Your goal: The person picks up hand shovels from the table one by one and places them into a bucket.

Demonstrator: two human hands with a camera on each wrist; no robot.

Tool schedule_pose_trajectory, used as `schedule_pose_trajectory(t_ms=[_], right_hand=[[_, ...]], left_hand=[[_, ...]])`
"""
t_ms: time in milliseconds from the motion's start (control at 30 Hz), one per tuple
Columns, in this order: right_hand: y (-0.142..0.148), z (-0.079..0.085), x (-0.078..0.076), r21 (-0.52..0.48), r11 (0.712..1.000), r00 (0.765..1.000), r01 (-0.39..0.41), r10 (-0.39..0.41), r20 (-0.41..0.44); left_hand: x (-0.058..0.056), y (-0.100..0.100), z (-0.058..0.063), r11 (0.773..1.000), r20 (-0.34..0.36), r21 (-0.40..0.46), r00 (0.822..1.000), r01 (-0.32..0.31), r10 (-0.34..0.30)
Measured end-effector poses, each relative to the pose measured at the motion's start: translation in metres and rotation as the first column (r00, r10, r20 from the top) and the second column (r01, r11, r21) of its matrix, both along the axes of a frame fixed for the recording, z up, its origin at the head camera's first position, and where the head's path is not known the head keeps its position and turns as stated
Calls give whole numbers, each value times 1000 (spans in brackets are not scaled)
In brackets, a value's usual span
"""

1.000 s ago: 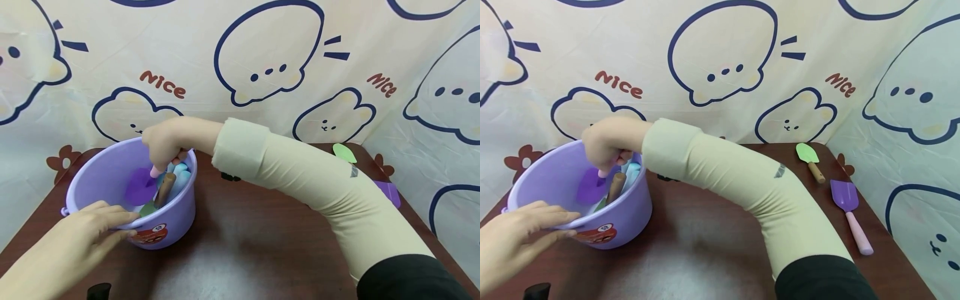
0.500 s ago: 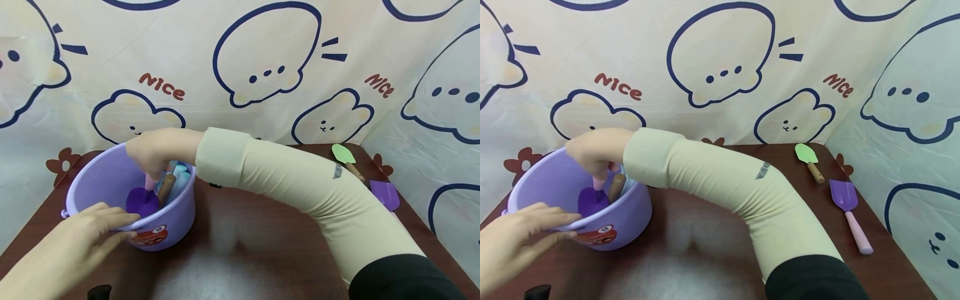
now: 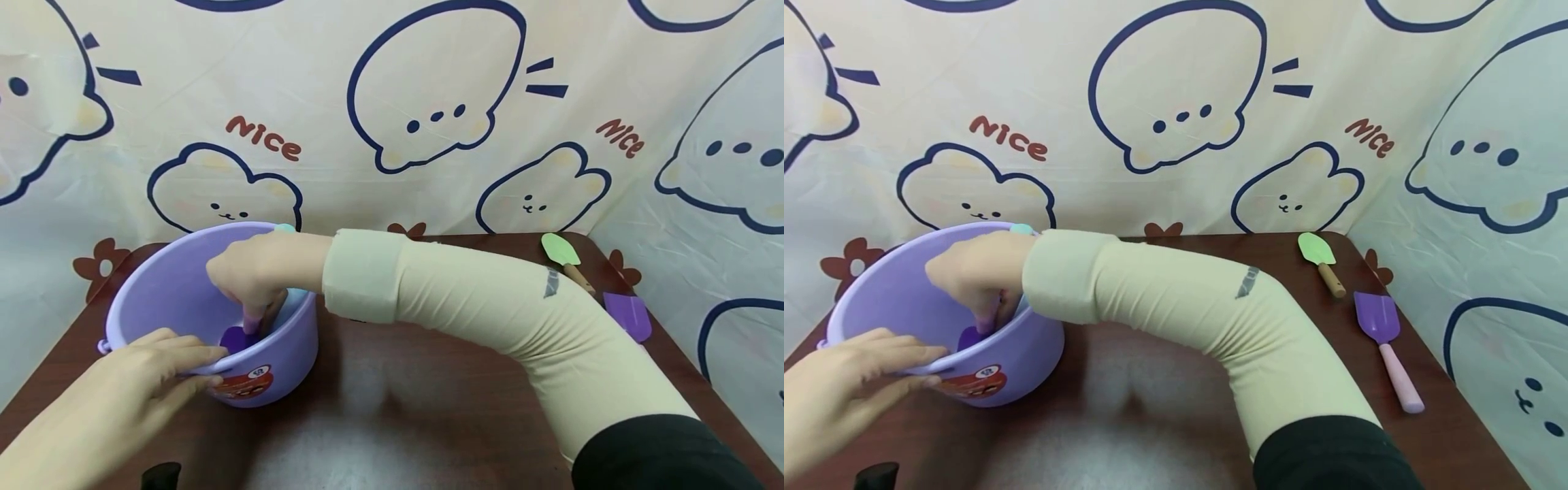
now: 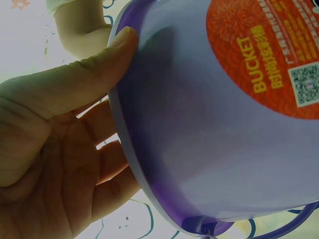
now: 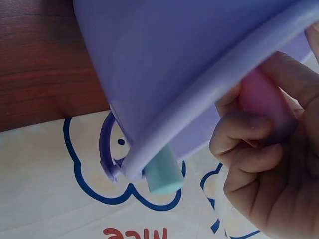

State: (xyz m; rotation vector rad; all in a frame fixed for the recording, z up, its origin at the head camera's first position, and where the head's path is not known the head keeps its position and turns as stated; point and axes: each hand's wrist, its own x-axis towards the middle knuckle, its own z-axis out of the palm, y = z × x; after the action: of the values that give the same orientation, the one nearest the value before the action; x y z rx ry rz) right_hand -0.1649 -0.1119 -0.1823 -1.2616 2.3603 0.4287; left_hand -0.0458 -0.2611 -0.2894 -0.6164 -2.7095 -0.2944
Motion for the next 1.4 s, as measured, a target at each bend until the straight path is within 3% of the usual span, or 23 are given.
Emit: schedule_pose_trajectory(t_ms=[167,400,700,900,1100,1267,1400], right_hand=[[0,-3,4,19,999,1000,-29,29,-3],[1,-1,4,17,999,999,-51,50,18],[15,10,-13,-92,995,979,28,-8,206],[37,31,-23,-196,979,976,53,-9,218],[74,48,-50,-368,925,967,95,2,255],[116,48,-69,-452,861,944,235,-92,317],[149,45,-79,-495,808,926,319,-154,346]], left_hand=[[1,0,0,1000,26,4,1000,-17,17],[2,0,1,1000,-12,2,1000,6,-6],[2,1,0,1000,-40,7,999,30,-30],[3,2,3,1000,7,12,1000,-13,13],[3,2,4,1000,-7,30,1000,-8,9],[3,2,3,999,-48,36,998,41,-39],[4,3,3,999,-39,36,999,33,-31]])
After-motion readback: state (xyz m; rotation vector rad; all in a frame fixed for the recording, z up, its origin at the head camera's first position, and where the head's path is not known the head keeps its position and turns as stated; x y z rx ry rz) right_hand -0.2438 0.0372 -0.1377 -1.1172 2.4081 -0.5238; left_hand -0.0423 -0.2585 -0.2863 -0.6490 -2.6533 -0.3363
